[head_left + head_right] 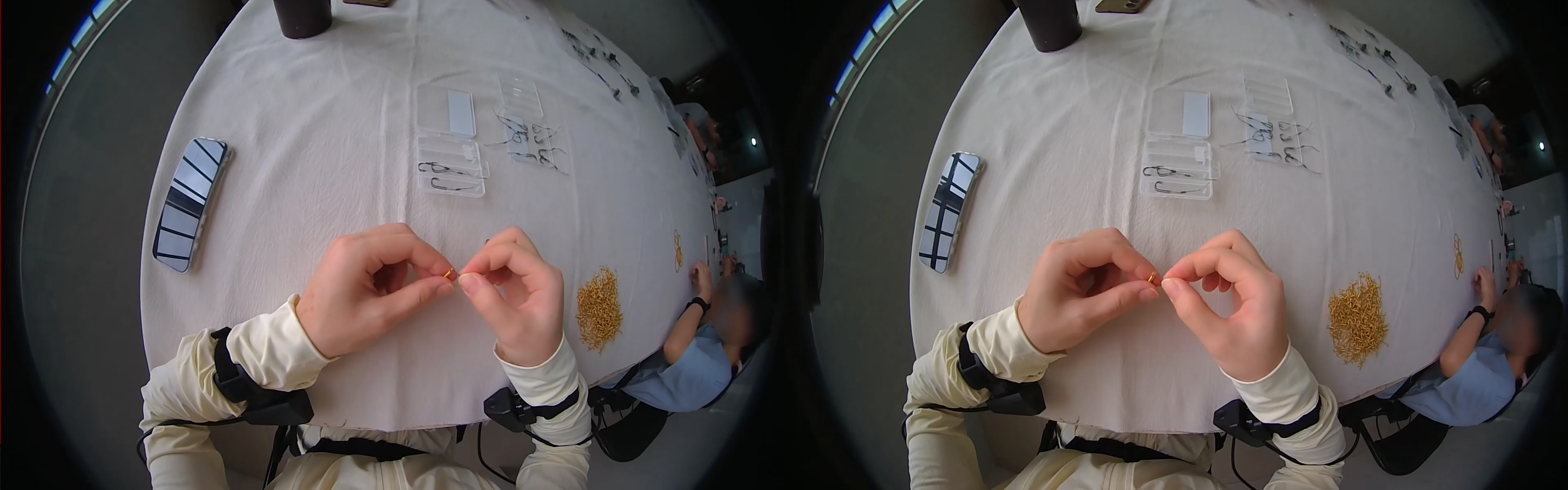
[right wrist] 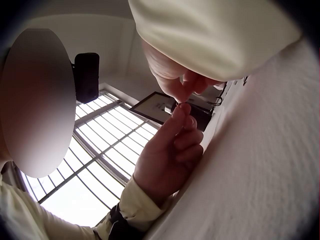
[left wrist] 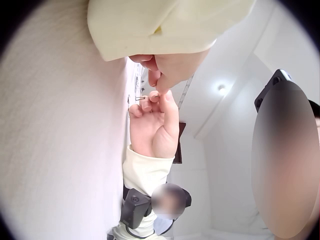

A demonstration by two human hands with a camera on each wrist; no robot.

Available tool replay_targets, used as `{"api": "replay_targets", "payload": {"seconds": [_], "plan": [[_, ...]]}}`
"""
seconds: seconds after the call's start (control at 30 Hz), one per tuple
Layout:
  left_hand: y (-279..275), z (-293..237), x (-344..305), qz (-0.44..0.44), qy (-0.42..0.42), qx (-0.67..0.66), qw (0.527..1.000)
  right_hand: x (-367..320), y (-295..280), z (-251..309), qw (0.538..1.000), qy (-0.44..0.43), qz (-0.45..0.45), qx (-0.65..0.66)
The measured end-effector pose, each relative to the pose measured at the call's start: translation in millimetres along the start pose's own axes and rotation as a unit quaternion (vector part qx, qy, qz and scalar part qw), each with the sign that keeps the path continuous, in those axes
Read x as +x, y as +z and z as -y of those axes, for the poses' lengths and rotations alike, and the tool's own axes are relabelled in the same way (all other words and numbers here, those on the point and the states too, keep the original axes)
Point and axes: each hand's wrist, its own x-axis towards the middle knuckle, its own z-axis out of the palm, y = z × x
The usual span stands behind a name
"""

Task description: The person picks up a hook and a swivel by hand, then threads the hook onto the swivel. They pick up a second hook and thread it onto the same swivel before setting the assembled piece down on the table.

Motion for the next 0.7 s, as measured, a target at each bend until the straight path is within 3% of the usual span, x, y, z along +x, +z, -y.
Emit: {"api": "replay_targets", "payload": {"seconds": [0.2,0.47,0.6,0.7], "plan": [[1.6,-0.5,0.2,-0.01,0.019,0.027,0.999,-0.5,0.3,-0.2,1.0,0.002,-0.009,0.001],[2.1,1.6,0.2,-0.016,0.12,0.138,0.983,-0.1,-1.3,1.9,0.998,-0.02,0.005,-0.056],[1.5,0.5,-0.9,-0.005,0.119,0.123,0.985,1.0,-0.7,-0.7,0.997,-0.035,0.009,-0.067],[3.2,-0.9,-3.6,-0.023,0.053,0.03,0.998,0.9,-0.7,-2.5,0.997,-0.047,0.006,-0.062]]}}
